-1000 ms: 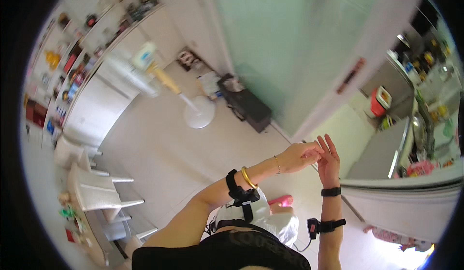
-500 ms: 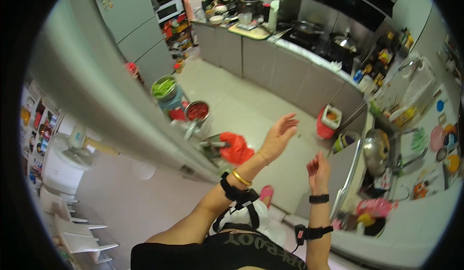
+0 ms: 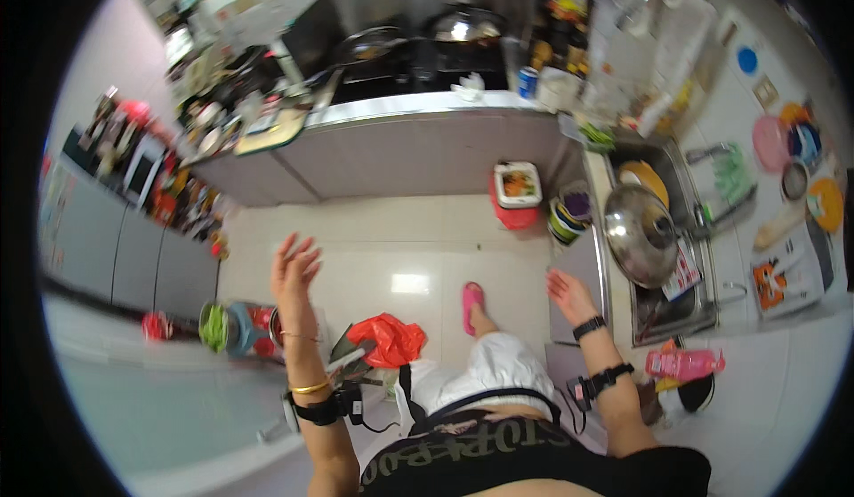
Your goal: Cooking meat in a frying pan and transferring it to a bowl.
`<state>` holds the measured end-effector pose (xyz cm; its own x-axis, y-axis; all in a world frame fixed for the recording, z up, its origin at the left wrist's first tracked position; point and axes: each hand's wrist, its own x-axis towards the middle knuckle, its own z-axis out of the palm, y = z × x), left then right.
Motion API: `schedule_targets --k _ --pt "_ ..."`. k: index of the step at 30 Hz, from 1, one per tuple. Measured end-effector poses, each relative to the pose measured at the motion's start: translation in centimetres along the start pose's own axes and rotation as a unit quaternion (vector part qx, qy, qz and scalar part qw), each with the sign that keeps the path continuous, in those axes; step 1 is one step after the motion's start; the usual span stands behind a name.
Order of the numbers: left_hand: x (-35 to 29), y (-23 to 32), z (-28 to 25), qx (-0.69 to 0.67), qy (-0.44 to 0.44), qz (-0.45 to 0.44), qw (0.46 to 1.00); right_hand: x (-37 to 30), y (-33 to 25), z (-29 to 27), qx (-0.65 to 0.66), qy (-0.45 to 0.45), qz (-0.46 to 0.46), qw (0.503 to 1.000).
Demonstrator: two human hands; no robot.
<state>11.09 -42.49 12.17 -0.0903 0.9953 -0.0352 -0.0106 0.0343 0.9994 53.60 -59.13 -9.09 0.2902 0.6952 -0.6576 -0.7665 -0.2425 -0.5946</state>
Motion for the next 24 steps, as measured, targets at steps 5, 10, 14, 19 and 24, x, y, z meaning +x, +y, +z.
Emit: schedule_targets --k 5,10,14,19,24 --pt "9.8 -0.3 -1.3 -0.044 -0.022 -0.004 0.999 6.1 -1.6 2.5 0.044 0.055 -0.065 0.995" --pt "16.0 -3.1 -2.6 0.006 -0.031 -0.051 0.998 7.9 -6.8 4.1 0.059 0.166 -0.116 0.977" --pt "23.3 -1.8 -1.6 0.025 -0.058 -0.072 0.995 10.8 -8.4 2.9 0.083 0.239 -0.212 0.944" --pt "32.3 -1.4 5.0 -0.002 -0.131 -0.046 0.990 13.1 -11.3 -6.5 -0.142 0.416 -0.332 0.835" --pt "32.6 0.5 6.0 0.009 -0.135 -0.021 0.991 8.7 -14.7 -8.1 -0.377 0.540 -0.298 0.692"
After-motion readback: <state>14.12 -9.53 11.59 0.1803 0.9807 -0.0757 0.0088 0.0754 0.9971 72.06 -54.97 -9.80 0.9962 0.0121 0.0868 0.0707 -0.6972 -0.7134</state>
